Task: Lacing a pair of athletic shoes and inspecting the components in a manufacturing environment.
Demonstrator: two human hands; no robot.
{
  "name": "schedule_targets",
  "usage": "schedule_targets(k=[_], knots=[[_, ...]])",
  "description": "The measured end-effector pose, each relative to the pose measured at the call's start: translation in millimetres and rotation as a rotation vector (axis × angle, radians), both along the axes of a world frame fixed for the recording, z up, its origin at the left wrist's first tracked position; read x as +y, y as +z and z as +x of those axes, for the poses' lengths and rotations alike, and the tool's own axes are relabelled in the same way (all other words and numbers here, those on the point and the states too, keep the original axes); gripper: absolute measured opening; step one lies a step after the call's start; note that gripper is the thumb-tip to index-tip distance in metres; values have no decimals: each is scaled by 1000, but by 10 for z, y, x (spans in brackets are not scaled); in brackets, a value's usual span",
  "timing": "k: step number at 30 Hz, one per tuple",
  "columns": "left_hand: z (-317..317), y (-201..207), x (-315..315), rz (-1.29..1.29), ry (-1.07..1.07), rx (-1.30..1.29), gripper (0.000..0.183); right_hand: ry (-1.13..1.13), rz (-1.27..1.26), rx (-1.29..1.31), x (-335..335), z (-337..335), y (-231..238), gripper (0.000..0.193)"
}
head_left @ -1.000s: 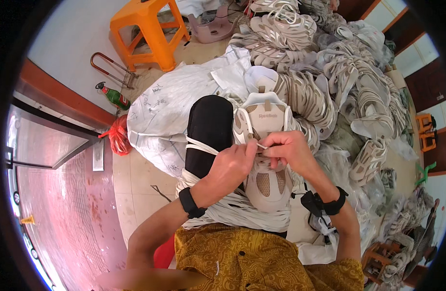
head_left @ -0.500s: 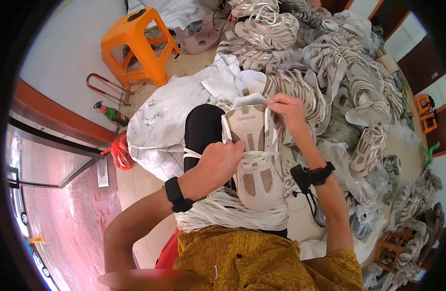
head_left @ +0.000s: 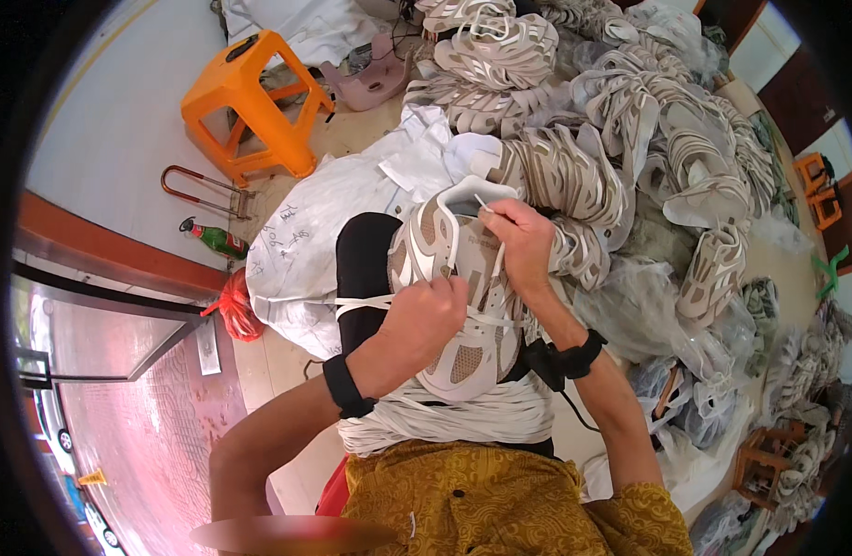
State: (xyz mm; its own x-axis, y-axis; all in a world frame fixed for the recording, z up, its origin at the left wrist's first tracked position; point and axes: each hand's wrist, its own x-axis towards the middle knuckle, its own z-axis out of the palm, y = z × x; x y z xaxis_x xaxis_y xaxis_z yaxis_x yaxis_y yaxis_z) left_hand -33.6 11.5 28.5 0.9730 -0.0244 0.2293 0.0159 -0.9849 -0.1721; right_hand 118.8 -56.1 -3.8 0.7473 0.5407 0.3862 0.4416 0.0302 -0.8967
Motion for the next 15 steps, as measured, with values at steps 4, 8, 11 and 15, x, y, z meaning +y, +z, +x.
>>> schedule_targets(k=[4,8,11,15], knots=[[59,17,-10,-46,29,49,12,40,-32,37,-10,50,82,12],[32,-79,9,-62,88,105,15,73,-63,-52,71,78,37,13],[-16,-110,31,-75,126,110,16,125,-85,37,157,70,-34,15],[-27,-166,19,-35,180,63,11,163,-112,-24,208,140,-40,15]])
